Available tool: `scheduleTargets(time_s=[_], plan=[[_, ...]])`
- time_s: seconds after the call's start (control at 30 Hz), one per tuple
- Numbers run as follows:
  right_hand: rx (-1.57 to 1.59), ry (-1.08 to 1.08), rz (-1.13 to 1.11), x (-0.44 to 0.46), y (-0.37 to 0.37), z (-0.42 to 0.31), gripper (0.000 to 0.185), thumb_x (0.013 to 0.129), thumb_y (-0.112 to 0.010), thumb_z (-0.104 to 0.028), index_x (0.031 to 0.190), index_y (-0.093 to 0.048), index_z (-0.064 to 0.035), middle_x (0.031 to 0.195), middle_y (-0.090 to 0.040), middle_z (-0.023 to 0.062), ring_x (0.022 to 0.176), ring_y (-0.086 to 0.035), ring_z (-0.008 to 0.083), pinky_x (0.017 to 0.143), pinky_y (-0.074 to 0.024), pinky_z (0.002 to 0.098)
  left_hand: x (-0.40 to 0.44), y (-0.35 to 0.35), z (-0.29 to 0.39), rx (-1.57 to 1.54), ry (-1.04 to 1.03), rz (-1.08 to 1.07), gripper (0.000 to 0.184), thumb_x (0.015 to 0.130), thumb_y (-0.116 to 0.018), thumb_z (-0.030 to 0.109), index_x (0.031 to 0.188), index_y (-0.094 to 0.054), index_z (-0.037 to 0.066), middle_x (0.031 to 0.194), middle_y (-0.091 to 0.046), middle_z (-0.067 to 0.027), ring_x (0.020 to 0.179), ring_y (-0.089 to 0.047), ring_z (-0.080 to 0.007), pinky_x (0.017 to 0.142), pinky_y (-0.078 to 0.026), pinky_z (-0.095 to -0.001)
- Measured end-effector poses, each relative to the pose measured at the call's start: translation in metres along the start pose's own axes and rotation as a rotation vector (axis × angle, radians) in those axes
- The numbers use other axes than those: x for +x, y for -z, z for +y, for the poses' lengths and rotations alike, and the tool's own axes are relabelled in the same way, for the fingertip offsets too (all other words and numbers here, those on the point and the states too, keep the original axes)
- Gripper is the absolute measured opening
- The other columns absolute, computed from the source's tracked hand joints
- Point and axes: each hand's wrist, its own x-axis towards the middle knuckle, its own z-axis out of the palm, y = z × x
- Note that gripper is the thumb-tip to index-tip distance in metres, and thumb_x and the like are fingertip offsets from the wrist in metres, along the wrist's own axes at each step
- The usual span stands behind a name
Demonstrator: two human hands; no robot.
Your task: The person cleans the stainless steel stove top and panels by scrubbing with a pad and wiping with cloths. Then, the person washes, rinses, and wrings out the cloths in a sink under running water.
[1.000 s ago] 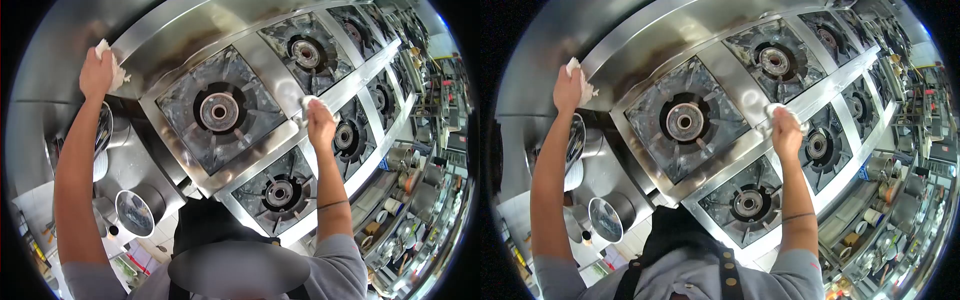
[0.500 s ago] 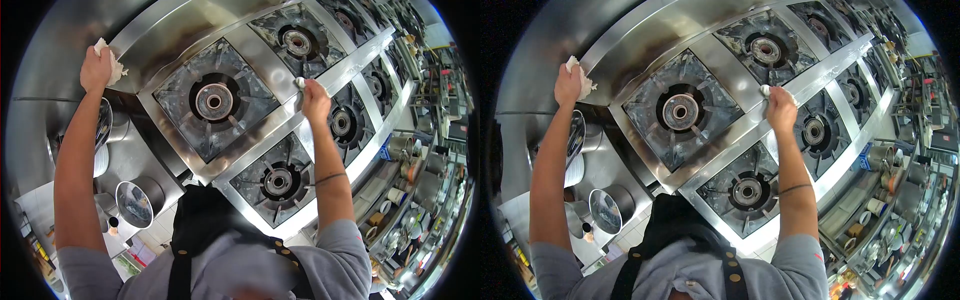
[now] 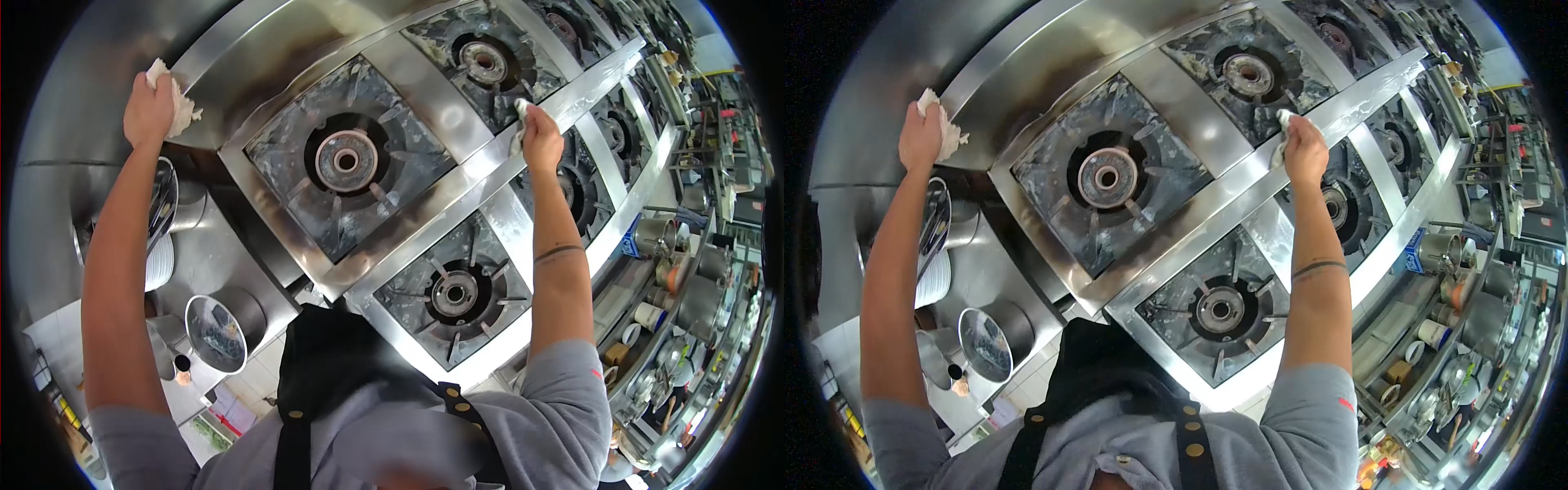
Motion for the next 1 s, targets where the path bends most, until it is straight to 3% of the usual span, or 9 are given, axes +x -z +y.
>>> scheduleTargets(time_s=[0.17,0.33,0.43,0.53,0.63,0.73,0.77,0.8,1.0], plan=[[0.161,0.135,0.100,-0.125,-0.016,-0.131,0.026,0.087,-0.059,0.002,0.110,-0.071,-0.0027,0.110,-0.071,0.0185,0.103,-0.069,0.0370,0.093,-0.0528,0.0510,0.002,-0.001,-0.001,0.033,-0.002,0.016,0.057,0.091,-0.047,0.055,0.123,-0.060,0.009,0.120,-0.070,-0.0218,0.112,-0.064,-0.0461,0.093,-0.050,-0.0542],[0.416,0.160,-0.325,-0.242,0.021,-0.313,0.036,0.077,-0.067,-0.006,0.112,-0.072,-0.0098,0.118,-0.066,0.0072,0.114,-0.061,0.0296,0.097,-0.0473,0.0460,0.001,0.003,0.002,0.001,0.004,-0.039,0.059,0.091,-0.047,0.056,0.124,-0.061,0.009,0.123,-0.069,-0.0222,0.114,-0.064,-0.0449,0.093,-0.050,-0.0538],[0.440,0.184,-0.359,-0.249,0.027,-0.329,0.035,0.079,-0.067,-0.009,0.113,-0.072,-0.0118,0.118,-0.066,0.0047,0.113,-0.061,0.0281,0.100,-0.0463,0.0447,0.003,0.000,0.002,-0.009,0.007,0.009,0.059,0.091,-0.047,0.056,0.124,-0.061,0.009,0.123,-0.069,-0.0221,0.114,-0.065,-0.0443,0.094,-0.050,-0.0537],[0.487,0.522,-0.614,-0.218,0.037,-0.264,0.038,0.084,-0.061,-0.006,0.121,-0.071,-0.0129,0.127,-0.067,0.0085,0.123,-0.060,0.0300,0.107,-0.0459,0.0467,0.000,0.002,0.002,-0.055,-0.008,-0.009,0.060,0.092,-0.048,0.056,0.126,-0.061,0.009,0.123,-0.069,-0.0222,0.114,-0.065,-0.0438,0.094,-0.051,-0.0536],[0.359,0.115,-0.354,-0.180,0.027,-0.202,0.036,0.085,-0.062,-0.002,0.121,-0.069,-0.0054,0.122,-0.069,0.0168,0.117,-0.064,0.0386,0.101,-0.0504,0.0473,0.000,0.000,-0.004,-0.113,-0.062,-0.011,0.056,0.094,-0.051,0.055,0.122,-0.063,0.008,0.118,-0.070,-0.0219,0.110,-0.066,-0.0444,0.093,-0.051,-0.0546],[0.270,0.348,-0.177,-0.196,0.029,-0.245,0.021,0.087,-0.065,-0.001,0.107,-0.071,-0.0006,0.110,-0.071,0.0195,0.105,-0.067,0.0399,0.095,-0.0520,0.0496,-0.020,0.029,0.002,-0.258,-0.137,0.036,0.042,0.093,-0.060,0.039,0.105,-0.063,-0.001,0.096,-0.073,-0.0199,0.093,-0.070,-0.0405,0.082,-0.055,-0.0493],[0.326,0.411,-0.248,-0.227,0.021,-0.268,0.019,0.086,-0.066,-0.002,0.105,-0.071,-0.0008,0.106,-0.071,0.0192,0.106,-0.067,0.0384,0.094,-0.0523,0.0496,-0.009,0.011,-0.006,-0.277,-0.064,-0.112,0.052,0.093,-0.057,0.053,0.120,-0.064,0.009,0.115,-0.072,-0.0196,0.106,-0.069,-0.0383,0.091,-0.053,-0.0520],[0.605,0.454,-0.403,-0.241,0.024,-0.296,0.021,0.083,-0.067,0.000,0.104,-0.071,-0.0010,0.106,-0.072,0.0183,0.107,-0.068,0.0360,0.095,-0.0531,0.0482,-0.009,0.017,-0.013,-0.300,-0.098,-0.145,0.050,0.090,-0.061,0.051,0.120,-0.065,0.011,0.114,-0.073,-0.0177,0.106,-0.070,-0.0363,0.091,-0.053,-0.0506],[0.439,0.885,-0.679,-0.190,0.006,-0.407,0.028,0.074,-0.065,0.001,0.101,-0.073,-0.0025,0.110,-0.069,0.0113,0.110,-0.064,0.0316,0.097,-0.0544,0.0441,-0.036,0.146,-0.070,-0.539,-0.424,-0.167,0.053,0.082,-0.067,0.049,0.123,-0.067,0.015,0.110,-0.075,-0.0114,0.106,-0.070,-0.0332,0.088,-0.055,-0.0508]])
